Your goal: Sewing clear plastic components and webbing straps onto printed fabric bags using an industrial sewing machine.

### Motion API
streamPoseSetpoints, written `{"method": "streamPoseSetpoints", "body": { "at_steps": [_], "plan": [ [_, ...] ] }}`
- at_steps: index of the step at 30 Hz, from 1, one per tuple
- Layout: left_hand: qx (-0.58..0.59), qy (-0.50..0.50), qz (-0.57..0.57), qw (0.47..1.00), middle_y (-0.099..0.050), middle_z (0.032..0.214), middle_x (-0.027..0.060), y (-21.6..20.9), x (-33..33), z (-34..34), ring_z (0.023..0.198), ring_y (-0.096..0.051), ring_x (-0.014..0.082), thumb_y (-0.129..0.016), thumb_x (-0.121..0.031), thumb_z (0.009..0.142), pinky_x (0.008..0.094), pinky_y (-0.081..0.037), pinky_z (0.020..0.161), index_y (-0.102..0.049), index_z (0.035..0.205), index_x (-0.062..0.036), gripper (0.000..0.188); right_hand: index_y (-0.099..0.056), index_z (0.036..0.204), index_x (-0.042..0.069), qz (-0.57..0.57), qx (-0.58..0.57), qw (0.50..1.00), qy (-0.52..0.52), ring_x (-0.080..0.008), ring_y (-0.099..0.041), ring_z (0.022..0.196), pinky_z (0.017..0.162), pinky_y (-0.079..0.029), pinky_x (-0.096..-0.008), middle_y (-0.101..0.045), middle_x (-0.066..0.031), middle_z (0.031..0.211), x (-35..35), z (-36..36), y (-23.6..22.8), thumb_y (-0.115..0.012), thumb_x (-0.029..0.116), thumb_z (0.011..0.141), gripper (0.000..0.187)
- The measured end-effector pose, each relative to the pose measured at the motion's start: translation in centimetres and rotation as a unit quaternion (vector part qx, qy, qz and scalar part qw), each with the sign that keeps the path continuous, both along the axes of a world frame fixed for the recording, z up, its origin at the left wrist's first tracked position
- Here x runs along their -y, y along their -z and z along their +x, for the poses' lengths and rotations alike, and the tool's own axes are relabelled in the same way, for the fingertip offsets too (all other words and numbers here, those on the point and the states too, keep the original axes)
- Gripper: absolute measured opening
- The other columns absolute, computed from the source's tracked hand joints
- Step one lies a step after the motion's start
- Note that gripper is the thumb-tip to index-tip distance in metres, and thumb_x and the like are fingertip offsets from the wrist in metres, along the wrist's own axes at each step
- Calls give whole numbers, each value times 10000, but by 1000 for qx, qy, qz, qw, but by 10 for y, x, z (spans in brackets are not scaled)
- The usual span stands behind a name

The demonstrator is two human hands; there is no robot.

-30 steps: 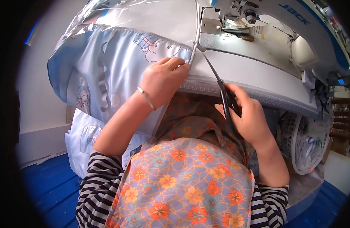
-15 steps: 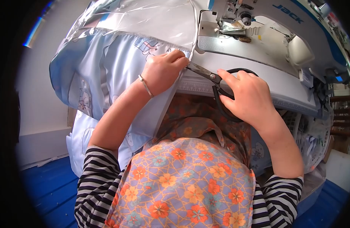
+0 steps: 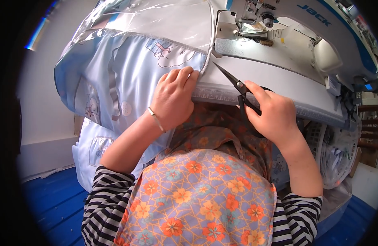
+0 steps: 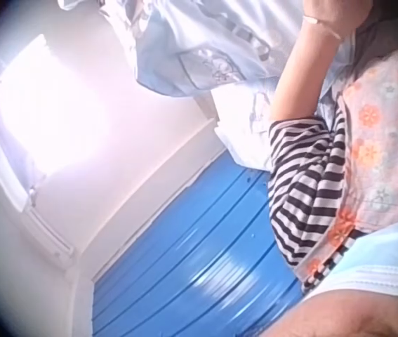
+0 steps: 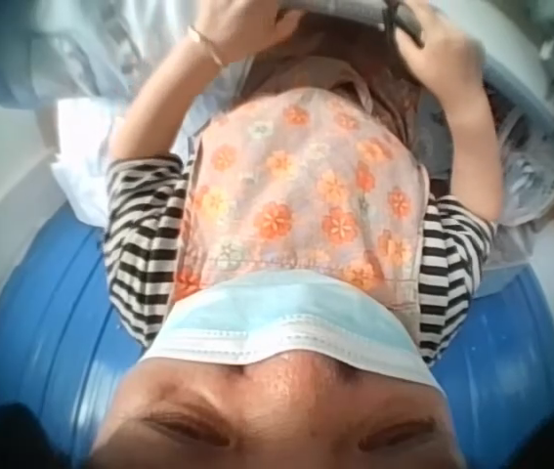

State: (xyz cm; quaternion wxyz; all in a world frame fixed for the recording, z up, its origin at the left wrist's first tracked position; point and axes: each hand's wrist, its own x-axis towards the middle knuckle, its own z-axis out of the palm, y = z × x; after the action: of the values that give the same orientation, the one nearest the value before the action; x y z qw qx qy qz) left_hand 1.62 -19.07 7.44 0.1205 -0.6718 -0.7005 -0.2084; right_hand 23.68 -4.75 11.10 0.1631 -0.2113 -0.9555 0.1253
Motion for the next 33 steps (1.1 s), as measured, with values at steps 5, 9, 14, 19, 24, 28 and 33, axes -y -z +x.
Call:
{"method": "streamPoseSetpoints", "body": {
  "at_steps": [5, 9, 14, 19, 24, 28, 33],
  "plan": [
    [54, -24, -33, 998, -633, 947, 108, 2, -16, -22, 841, -607, 239, -608, -77, 772, 330, -496, 750, -668, 1062, -37, 299, -608, 1201, 117, 3, -24, 1000, 15, -247, -596, 618, 609, -485, -353, -664, -84, 828, 14, -14, 11, -788, 141, 704, 530],
    [553, -61, -12, 831, -680, 963, 68, -10, -13, -35, 852, -613, 132, -635, -72, 870, 252, -483, 776, -679, 1120, -21, 259, -561, 1251, 157, 45, -92, 995, 4, -294, -576, 796, 683, -482, -395, -527, -75, 877, 22, -36, 15, -804, 191, 634, 664],
    [774, 12, 85, 627, -672, 1000, 34, -23, -7, -32, 895, -599, 78, -653, -68, 903, 218, -473, 811, -657, 1142, 25, 257, -575, 1261, 123, 133, -183, 974, -14, -256, -541, 760, 672, -464, -368, -505, -61, 832, 20, -62, 19, -802, 148, 642, 659],
    [820, 49, 106, 560, -674, 1026, 44, -32, -3, -34, 903, -616, 95, -649, -54, 904, 229, -486, 822, -648, 1147, 13, 253, -601, 1276, 126, 190, -197, 962, -22, -227, -533, 733, 646, -465, -351, -496, -45, 809, 12, -73, 15, -803, 147, 646, 662],
    [839, 59, 126, 527, -698, 1001, 74, -34, -4, -33, 882, -657, 127, -660, -47, 890, 247, -520, 789, -655, 1126, -1, 241, -609, 1270, 159, 211, -213, 954, -7, -224, -527, 672, 606, -459, -347, -471, -39, 770, 10, -77, 12, -786, 199, 688, 610],
    [822, 52, 128, 553, -698, 1001, 73, -33, -6, -33, 879, -656, 126, -661, -47, 889, 244, -518, 789, -654, 1129, -2, 244, -625, 1269, 176, 219, -225, 949, -14, -206, -525, 629, 556, -452, -334, -470, -31, 759, 9, -77, 13, -780, 189, 696, 594],
    [823, 68, 117, 552, -697, 1010, 73, -33, -7, -31, 890, -655, 126, -654, -52, 895, 243, -516, 793, -652, 1141, -2, 251, -623, 1274, 144, 197, -197, 960, -25, -193, -515, 569, 523, -449, -314, -503, -28, 726, 6, -68, 14, -786, 138, 693, 604]
  ]
}}
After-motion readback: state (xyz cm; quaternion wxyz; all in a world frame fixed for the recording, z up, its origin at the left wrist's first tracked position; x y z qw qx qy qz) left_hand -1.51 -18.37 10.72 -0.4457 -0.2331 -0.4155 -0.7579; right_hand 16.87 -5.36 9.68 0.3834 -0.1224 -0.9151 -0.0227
